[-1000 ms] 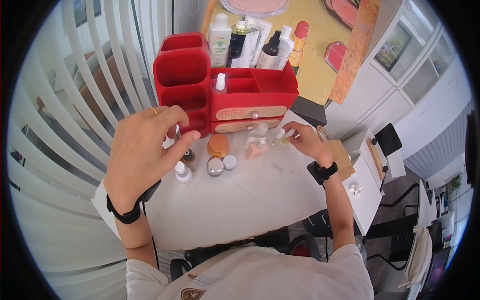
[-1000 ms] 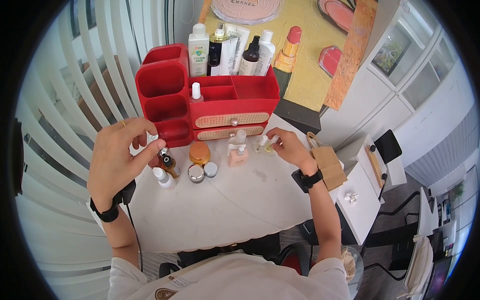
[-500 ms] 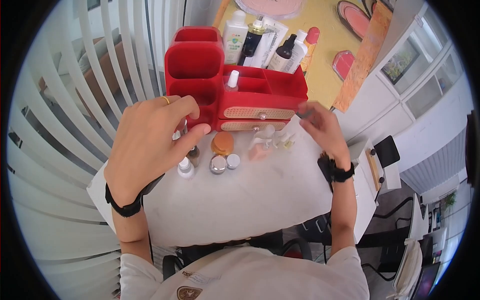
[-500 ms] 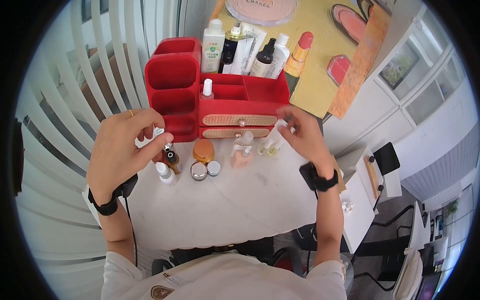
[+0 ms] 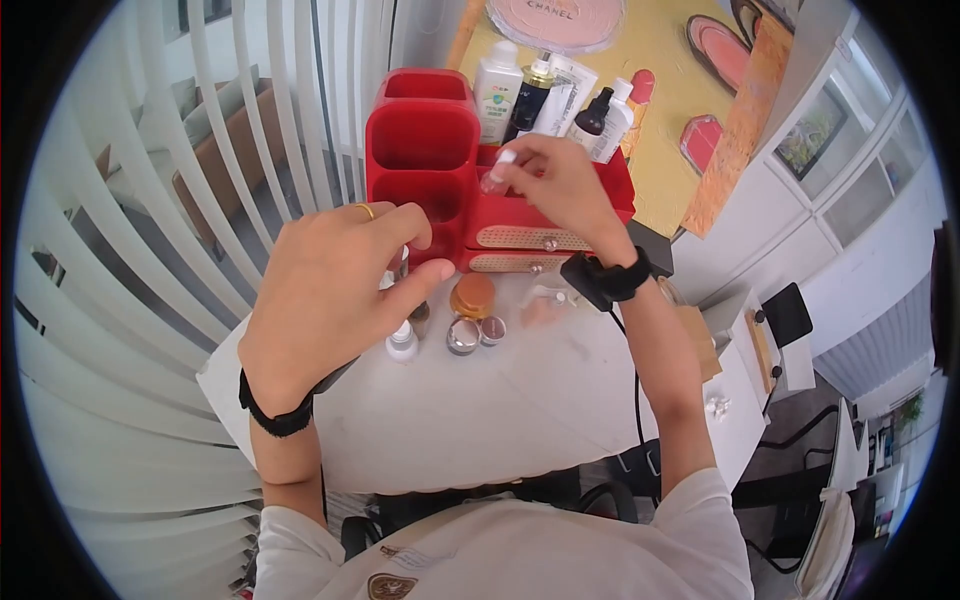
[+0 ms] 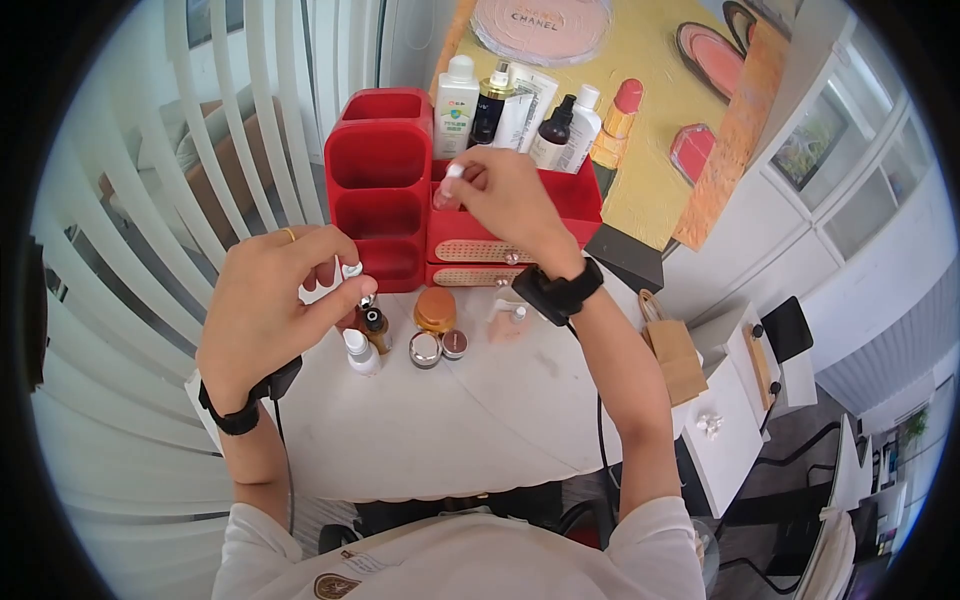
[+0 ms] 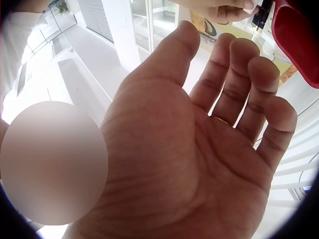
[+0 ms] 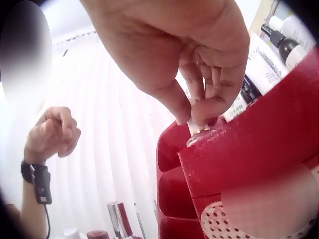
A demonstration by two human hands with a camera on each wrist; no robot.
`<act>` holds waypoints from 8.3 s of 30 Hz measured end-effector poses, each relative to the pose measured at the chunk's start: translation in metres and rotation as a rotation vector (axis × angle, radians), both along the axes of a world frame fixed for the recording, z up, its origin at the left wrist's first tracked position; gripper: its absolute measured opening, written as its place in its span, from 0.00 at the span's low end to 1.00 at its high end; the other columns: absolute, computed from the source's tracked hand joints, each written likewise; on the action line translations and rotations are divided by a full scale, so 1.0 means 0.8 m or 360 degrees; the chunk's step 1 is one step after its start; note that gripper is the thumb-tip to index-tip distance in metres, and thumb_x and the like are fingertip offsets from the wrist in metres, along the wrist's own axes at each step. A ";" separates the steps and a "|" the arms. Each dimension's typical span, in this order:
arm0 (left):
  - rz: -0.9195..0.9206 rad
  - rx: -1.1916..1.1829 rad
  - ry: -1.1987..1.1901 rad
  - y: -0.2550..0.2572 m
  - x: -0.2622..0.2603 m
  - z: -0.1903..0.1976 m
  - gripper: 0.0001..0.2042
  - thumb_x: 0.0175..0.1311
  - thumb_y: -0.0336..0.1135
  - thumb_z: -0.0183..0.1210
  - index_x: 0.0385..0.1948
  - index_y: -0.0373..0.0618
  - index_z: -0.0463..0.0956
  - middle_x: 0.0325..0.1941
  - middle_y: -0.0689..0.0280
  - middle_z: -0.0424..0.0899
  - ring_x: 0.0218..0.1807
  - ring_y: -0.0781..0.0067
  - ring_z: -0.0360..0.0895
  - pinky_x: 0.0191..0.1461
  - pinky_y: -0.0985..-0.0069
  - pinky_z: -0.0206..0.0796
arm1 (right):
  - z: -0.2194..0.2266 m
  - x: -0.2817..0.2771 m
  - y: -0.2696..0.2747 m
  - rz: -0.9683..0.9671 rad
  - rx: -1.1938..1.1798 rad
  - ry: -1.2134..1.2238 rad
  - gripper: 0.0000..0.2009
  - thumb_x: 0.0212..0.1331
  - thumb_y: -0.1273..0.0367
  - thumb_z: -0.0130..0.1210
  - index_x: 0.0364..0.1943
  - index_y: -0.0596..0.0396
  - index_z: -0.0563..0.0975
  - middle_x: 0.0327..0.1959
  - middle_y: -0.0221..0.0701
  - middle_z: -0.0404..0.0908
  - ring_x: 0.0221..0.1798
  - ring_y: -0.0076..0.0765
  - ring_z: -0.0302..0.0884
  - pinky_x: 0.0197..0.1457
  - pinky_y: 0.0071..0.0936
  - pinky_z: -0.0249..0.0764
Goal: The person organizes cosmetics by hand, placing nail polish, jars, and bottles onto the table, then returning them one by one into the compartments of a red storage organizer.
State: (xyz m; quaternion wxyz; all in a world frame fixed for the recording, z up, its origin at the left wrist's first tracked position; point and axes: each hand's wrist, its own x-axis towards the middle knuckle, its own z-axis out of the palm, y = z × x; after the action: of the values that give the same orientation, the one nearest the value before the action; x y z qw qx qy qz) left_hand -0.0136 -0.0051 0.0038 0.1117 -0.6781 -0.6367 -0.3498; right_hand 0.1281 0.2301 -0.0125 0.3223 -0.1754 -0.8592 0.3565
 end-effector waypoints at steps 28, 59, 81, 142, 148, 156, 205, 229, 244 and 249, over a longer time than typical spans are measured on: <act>-0.0014 -0.0011 0.0027 -0.002 0.009 0.000 0.11 0.55 0.40 0.68 0.30 0.43 0.79 0.19 0.66 0.75 0.22 0.71 0.73 0.27 0.74 0.63 | -0.158 0.216 -0.006 -0.0910 0.0029 -0.0316 0.12 0.54 0.71 0.66 0.39 0.65 0.82 0.28 0.39 0.85 0.29 0.29 0.83 0.36 0.25 0.78; 0.0116 -0.0130 0.0034 0.000 0.008 0.005 0.11 0.52 0.38 0.69 0.29 0.43 0.78 0.21 0.64 0.77 0.22 0.70 0.74 0.26 0.75 0.62 | -0.140 0.229 0.044 -0.0616 -0.0436 -0.0123 0.25 0.50 0.65 0.72 0.53 0.54 0.76 0.51 0.27 0.80 0.49 0.25 0.75 0.45 0.24 0.72; 0.0061 -0.0030 0.0064 -0.010 0.005 0.005 0.12 0.54 0.40 0.69 0.28 0.43 0.78 0.19 0.65 0.77 0.22 0.71 0.75 0.27 0.75 0.65 | -0.156 0.231 0.043 -0.0466 -0.0445 -0.0075 0.11 0.56 0.73 0.67 0.44 0.58 0.82 0.38 0.25 0.84 0.32 0.15 0.75 0.34 0.16 0.71; 0.0087 -0.0105 -0.0090 0.022 0.015 -0.001 0.08 0.53 0.33 0.69 0.24 0.45 0.77 0.07 0.67 0.65 0.09 0.75 0.60 0.18 0.76 0.47 | -0.143 0.223 0.011 -0.0791 -0.0181 -0.0196 0.06 0.55 0.72 0.66 0.34 0.58 0.82 0.26 0.27 0.83 0.29 0.19 0.77 0.33 0.19 0.71; 0.0058 -0.0081 -0.0058 0.004 0.004 0.010 0.11 0.55 0.37 0.69 0.25 0.45 0.75 0.10 0.65 0.70 0.11 0.70 0.67 0.19 0.76 0.55 | -0.158 0.228 0.026 -0.0675 -0.0270 -0.0187 0.04 0.59 0.73 0.64 0.34 0.57 0.81 0.28 0.23 0.82 0.30 0.16 0.75 0.34 0.16 0.70; -0.0037 -0.0072 0.0053 0.000 0.007 0.008 0.11 0.55 0.38 0.68 0.26 0.45 0.75 0.13 0.63 0.75 0.15 0.68 0.73 0.21 0.76 0.59 | -0.156 0.227 0.023 -0.0640 -0.0216 -0.0196 0.05 0.57 0.72 0.65 0.34 0.60 0.82 0.27 0.27 0.84 0.30 0.18 0.77 0.36 0.17 0.72; 0.0133 -0.0297 0.0075 0.025 0.023 0.001 0.10 0.54 0.38 0.69 0.27 0.45 0.79 0.10 0.66 0.72 0.13 0.71 0.70 0.21 0.75 0.56 | -0.146 0.230 0.015 -0.0597 -0.0198 -0.0255 0.11 0.51 0.69 0.69 0.34 0.62 0.83 0.22 0.29 0.80 0.26 0.22 0.74 0.33 0.21 0.72; 0.0084 -0.0236 0.0103 0.015 0.013 -0.002 0.11 0.52 0.38 0.70 0.29 0.44 0.79 0.12 0.66 0.72 0.14 0.70 0.70 0.22 0.73 0.56 | -0.116 0.248 0.018 -0.0847 -0.0437 0.0290 0.08 0.56 0.71 0.66 0.38 0.59 0.81 0.24 0.22 0.79 0.29 0.15 0.73 0.36 0.17 0.69; -0.0099 -0.0034 0.0108 -0.012 0.009 0.004 0.11 0.52 0.40 0.70 0.30 0.47 0.79 0.14 0.66 0.74 0.16 0.65 0.73 0.23 0.71 0.60 | 0.020 0.114 0.175 -0.0718 -0.0198 0.0052 0.29 0.54 0.63 0.67 0.58 0.64 0.73 0.48 0.33 0.82 0.46 0.24 0.78 0.45 0.21 0.72; -0.0114 -0.0021 0.0082 -0.021 0.002 0.007 0.12 0.55 0.43 0.68 0.30 0.48 0.78 0.15 0.66 0.75 0.18 0.67 0.75 0.23 0.70 0.61 | 0.010 0.082 0.190 -0.0788 0.0095 0.0094 0.17 0.52 0.68 0.63 0.44 0.66 0.80 0.37 0.31 0.84 0.38 0.23 0.79 0.41 0.22 0.72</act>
State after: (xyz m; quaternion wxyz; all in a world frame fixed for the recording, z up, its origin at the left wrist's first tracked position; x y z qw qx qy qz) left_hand -0.0123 -0.0222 0.0095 0.1110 -0.7099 -0.6111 -0.3319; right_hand 0.1940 0.3818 -0.0048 0.4299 -0.3606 -0.7903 0.2461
